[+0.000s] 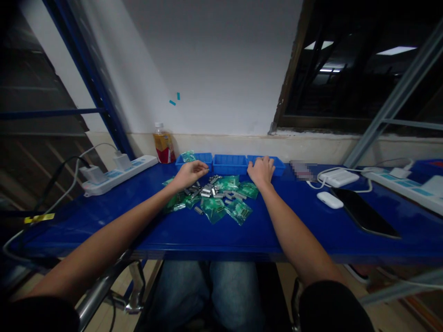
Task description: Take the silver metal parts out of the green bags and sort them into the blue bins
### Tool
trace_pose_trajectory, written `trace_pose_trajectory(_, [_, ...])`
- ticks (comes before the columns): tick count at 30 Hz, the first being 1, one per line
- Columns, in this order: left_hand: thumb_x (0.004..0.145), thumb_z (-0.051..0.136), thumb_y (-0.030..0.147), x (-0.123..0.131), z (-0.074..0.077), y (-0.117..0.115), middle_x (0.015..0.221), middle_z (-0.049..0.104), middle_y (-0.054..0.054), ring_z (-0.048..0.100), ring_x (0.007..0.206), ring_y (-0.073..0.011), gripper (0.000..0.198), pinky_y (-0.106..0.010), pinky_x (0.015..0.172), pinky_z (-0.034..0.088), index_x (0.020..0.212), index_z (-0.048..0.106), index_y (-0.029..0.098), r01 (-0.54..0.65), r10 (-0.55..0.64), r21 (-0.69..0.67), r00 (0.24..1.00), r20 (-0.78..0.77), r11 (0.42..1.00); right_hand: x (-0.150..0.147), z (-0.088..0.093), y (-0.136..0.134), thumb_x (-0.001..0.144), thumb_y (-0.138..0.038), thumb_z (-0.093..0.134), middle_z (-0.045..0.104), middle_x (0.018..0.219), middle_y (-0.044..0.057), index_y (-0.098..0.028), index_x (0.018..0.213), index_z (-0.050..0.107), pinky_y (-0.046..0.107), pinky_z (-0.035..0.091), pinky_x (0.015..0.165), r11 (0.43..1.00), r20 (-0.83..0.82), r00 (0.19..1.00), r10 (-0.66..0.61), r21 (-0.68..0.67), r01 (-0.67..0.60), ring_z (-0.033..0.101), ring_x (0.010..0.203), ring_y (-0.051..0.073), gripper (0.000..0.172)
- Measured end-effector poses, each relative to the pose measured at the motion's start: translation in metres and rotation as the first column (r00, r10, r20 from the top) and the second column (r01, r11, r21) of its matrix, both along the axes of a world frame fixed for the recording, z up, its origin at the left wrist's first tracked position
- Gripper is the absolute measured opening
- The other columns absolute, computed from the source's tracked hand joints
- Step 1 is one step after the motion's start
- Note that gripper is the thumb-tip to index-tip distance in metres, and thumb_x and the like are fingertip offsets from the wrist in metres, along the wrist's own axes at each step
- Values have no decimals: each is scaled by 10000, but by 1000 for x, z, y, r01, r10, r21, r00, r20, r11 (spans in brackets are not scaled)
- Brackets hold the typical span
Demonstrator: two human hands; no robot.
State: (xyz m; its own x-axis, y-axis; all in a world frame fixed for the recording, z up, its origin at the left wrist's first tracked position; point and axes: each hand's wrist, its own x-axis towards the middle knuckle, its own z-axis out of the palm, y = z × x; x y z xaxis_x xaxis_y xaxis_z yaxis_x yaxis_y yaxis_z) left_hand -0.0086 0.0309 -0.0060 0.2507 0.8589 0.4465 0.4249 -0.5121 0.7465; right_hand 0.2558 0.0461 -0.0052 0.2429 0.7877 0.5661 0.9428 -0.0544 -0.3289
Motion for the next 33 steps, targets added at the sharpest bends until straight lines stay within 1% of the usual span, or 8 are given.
trace_pose_trajectory(3, [738,648,185,6,3,-5,739,665,-48,618,683,-128,147,-241,654,473,849,584,114,72,-42,-144,978,206,987,-18,6,-10,845,-348,504,595,998,146,-125,1044,633,414,391,860,939,67,949,308,140,-314,495,995,294,325])
trace_pose_trajectory(6, [767,626,177,12,6,-11,774,683,-60,637,708,-122,127,-227,647,465,853,550,122,166,-59,-256,923,380,952,-46,11,-23,833,-289,542,612,925,90,-162,1035,603,364,402,850,724,169,742,649,161,-671,528,916,237,247])
trace_pose_trajectory(10, [780,631,209,14,5,-13,743,684,-50,646,710,-119,138,-213,630,457,854,546,129,242,-101,-292,899,426,925,-71,9,-34,855,-215,510,610,925,74,-186,987,584,353,408,816,600,223,619,753,152,-785,526,901,221,154])
trace_pose_trajectory(17, [852,538,333,9,-2,-5,835,696,-82,653,766,-147,221,-248,661,482,921,594,131,256,-219,-232,960,174,938,-67,9,-35,858,-231,506,616,892,53,-193,889,594,332,401,791,624,255,626,737,96,-775,524,861,204,101])
trace_pose_trajectory(20, [871,485,287,5,-4,1,911,694,-94,645,840,-180,232,-298,759,484,967,627,132,162,-160,-4,967,-197,987,-52,12,-25,843,-269,508,613,863,63,-183,808,598,336,390,797,733,241,741,627,142,-666,520,862,213,130])
trace_pose_trajectory(24, [817,504,173,-5,-6,9,1065,666,-83,607,992,-210,272,-308,878,443,1050,645,163,231,-53,208,779,-624,950,-15,9,-6,835,-298,470,609,864,98,-171,741,606,352,375,799,927,122,946,302,192,-321,507,899,244,208])
trace_pose_trajectory(28, [802,532,180,-9,-11,14,1002,680,-56,623,931,-190,245,-269,814,458,1017,649,178,214,-35,192,750,-661,958,16,2,4,815,-335,459,607,953,131,-162,806,647,379,366,780,997,8,1000,23,67,-24,480,956,282,255])
trace_pose_trajectory(33, [761,553,156,-5,-19,16,799,673,-24,625,748,-158,160,-230,667,454,903,626,163,134,-17,163,822,-569,977,18,-2,4,823,-331,449,596,1044,150,-161,890,666,439,355,804,995,-22,999,-42,-93,40,443,1031,323,284])
